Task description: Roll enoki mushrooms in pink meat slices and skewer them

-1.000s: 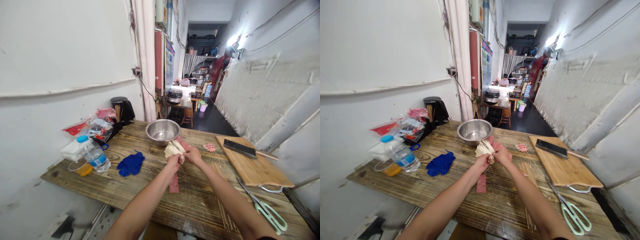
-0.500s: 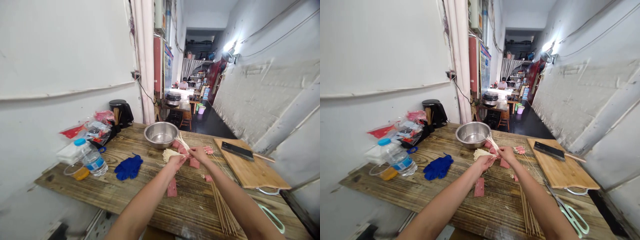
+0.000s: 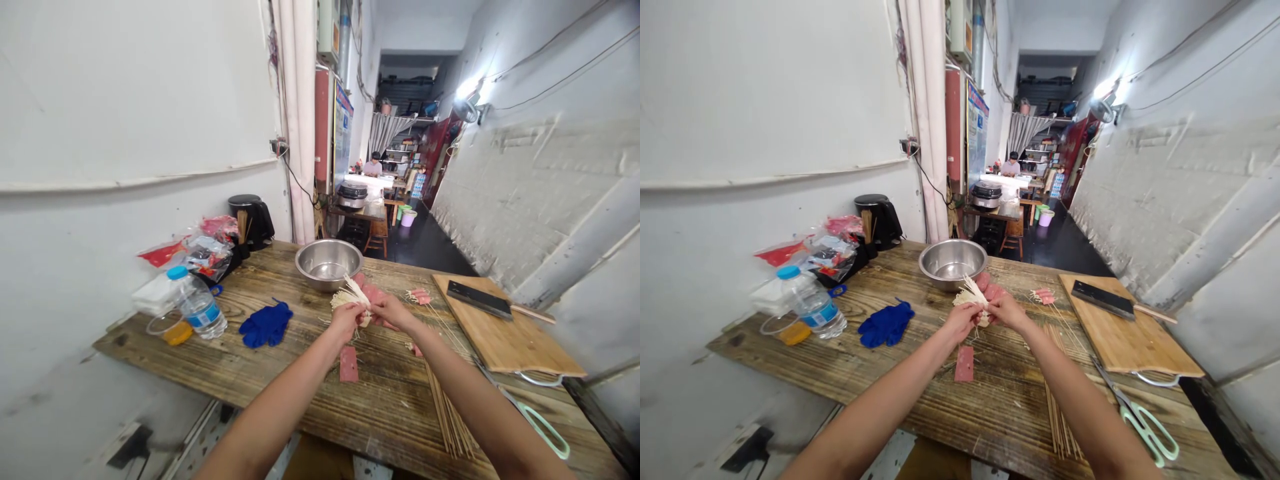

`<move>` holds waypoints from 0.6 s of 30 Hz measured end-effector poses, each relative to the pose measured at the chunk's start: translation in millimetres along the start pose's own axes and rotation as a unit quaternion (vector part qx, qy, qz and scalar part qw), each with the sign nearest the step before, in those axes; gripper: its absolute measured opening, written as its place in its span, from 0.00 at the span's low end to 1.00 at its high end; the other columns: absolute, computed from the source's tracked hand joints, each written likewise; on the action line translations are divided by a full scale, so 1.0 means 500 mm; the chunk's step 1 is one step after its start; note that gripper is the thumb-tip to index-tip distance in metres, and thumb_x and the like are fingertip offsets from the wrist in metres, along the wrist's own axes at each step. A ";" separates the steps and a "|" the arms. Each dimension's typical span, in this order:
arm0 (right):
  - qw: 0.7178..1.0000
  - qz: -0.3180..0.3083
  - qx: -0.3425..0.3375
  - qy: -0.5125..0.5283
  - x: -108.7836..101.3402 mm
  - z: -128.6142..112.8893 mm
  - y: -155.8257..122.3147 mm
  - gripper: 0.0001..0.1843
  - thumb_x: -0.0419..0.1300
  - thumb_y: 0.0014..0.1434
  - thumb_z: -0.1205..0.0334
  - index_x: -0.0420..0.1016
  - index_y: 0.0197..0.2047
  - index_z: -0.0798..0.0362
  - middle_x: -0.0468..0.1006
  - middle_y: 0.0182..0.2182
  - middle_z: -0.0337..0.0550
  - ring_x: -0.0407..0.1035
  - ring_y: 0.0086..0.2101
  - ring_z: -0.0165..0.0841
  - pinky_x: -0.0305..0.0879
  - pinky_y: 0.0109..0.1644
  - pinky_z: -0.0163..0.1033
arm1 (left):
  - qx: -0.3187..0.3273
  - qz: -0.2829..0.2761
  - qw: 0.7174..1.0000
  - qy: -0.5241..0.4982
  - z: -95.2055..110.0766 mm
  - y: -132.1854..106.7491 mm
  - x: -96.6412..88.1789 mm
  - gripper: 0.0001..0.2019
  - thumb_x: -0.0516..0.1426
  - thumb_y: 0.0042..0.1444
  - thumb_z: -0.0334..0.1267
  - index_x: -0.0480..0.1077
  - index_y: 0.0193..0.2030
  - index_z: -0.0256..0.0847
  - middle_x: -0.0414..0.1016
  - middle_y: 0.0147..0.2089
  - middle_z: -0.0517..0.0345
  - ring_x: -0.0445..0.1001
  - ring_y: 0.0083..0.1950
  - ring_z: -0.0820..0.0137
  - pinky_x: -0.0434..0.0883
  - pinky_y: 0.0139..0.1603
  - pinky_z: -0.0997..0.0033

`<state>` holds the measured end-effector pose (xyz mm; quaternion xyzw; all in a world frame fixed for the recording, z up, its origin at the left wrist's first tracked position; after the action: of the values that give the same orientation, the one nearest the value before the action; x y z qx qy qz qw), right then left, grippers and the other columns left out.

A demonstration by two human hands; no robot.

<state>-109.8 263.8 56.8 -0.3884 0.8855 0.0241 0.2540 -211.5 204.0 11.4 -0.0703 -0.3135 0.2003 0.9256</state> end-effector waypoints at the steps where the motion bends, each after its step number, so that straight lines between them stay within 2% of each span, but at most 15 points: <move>1: 0.999 0.009 -0.020 -0.040 -0.002 -0.005 0.002 0.18 0.59 0.53 0.50 0.71 0.20 0.56 0.67 0.14 0.34 0.61 0.18 0.25 0.56 0.24 0.29 | -0.001 -0.002 1.000 -0.004 0.000 0.000 -0.002 0.10 0.68 0.40 0.30 0.69 0.21 0.31 0.68 0.18 0.60 0.65 0.20 0.80 0.62 0.23 0.80; 4: 0.989 0.037 -0.065 -0.124 -0.010 -0.017 0.007 0.20 0.56 0.54 0.52 0.66 0.17 0.55 0.61 0.12 0.32 0.55 0.17 0.23 0.48 0.22 0.29 | -0.003 -0.007 1.000 -0.012 -0.002 0.000 -0.005 0.11 0.68 0.39 0.31 0.69 0.22 0.31 0.69 0.19 0.60 0.66 0.21 0.79 0.62 0.24 0.81; 7: 0.988 0.030 -0.053 -0.141 -0.008 -0.013 0.011 0.21 0.54 0.54 0.50 0.68 0.18 0.56 0.60 0.12 0.32 0.53 0.17 0.23 0.44 0.21 0.30 | -0.003 -0.015 1.000 -0.014 -0.005 0.003 -0.007 0.13 0.69 0.37 0.33 0.69 0.21 0.31 0.68 0.19 0.60 0.66 0.21 0.79 0.62 0.23 0.81; 14: 0.992 0.027 -0.052 -0.110 -0.004 -0.017 0.027 0.20 0.55 0.51 0.50 0.66 0.17 0.55 0.61 0.12 0.32 0.54 0.18 0.23 0.47 0.22 0.29 | -0.007 -0.020 0.999 -0.029 -0.006 0.009 -0.026 0.13 0.69 0.37 0.33 0.69 0.22 0.31 0.67 0.19 0.62 0.63 0.21 0.81 0.58 0.22 0.82; 18: 0.993 -0.019 -0.043 -0.105 0.015 -0.011 0.040 0.18 0.55 0.51 0.51 0.69 0.19 0.55 0.62 0.12 0.32 0.55 0.17 0.24 0.48 0.21 0.29 | -0.009 -0.027 0.999 -0.036 -0.004 0.008 -0.035 0.13 0.69 0.38 0.33 0.68 0.22 0.31 0.67 0.19 0.62 0.62 0.20 0.81 0.57 0.22 0.82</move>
<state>-130.7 271.4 55.1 -0.4115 0.8443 0.0980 0.3290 -224.2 200.4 -0.8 -0.0634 -0.3503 0.1751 0.9179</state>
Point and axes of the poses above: each hand's wrist, its own y-axis towards the middle knuckle, its own x-axis out of the palm, z = x × y, the point moved 6 cm from there along y, towards the middle knuckle
